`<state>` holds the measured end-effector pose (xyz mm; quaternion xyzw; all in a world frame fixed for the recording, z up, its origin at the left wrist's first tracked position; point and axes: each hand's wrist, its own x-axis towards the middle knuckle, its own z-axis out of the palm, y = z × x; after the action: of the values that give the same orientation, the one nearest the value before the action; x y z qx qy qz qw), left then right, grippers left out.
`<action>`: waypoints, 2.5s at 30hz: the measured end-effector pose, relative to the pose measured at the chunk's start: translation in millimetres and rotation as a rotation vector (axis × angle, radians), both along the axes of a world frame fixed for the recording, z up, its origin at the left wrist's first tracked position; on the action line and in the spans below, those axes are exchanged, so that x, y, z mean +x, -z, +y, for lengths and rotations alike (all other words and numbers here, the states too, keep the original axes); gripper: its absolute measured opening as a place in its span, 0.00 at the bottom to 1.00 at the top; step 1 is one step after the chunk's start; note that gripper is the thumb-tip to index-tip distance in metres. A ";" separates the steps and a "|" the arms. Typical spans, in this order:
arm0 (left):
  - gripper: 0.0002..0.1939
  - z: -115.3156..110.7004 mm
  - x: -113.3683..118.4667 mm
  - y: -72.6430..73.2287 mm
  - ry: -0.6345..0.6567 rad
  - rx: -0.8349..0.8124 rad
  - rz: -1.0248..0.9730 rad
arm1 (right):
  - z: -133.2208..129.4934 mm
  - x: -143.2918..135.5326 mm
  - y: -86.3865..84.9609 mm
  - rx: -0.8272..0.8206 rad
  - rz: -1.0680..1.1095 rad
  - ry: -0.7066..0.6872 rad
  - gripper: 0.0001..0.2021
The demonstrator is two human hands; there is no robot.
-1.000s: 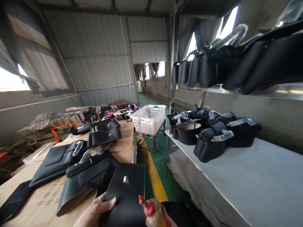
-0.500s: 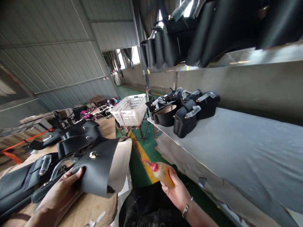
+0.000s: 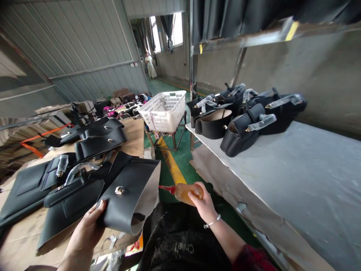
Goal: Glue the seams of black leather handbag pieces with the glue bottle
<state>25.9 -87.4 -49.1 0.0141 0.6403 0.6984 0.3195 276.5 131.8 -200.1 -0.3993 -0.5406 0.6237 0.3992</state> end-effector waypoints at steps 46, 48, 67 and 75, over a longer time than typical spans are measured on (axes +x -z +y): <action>0.23 -3.1 4.3 6.5 -0.019 -0.074 -0.038 | 17.2 4.6 -3.0 0.160 -0.140 -0.122 0.17; 0.22 -4.2 4.5 7.9 -0.013 -0.078 -0.046 | 20.6 0.7 -1.1 0.142 -0.109 -0.071 0.18; 0.19 -9.9 0.6 21.4 0.027 -0.034 0.010 | 3.1 5.1 -14.3 -0.085 -0.041 -0.330 0.20; 0.22 -6.3 5.9 15.5 0.000 -0.061 -0.022 | -23.6 15.8 -9.2 -0.339 0.116 -0.383 0.24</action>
<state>31.7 -93.7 -64.7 -0.0035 0.6579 0.6786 0.3266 292.4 108.2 -190.9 -0.3144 -0.4701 0.7916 0.2315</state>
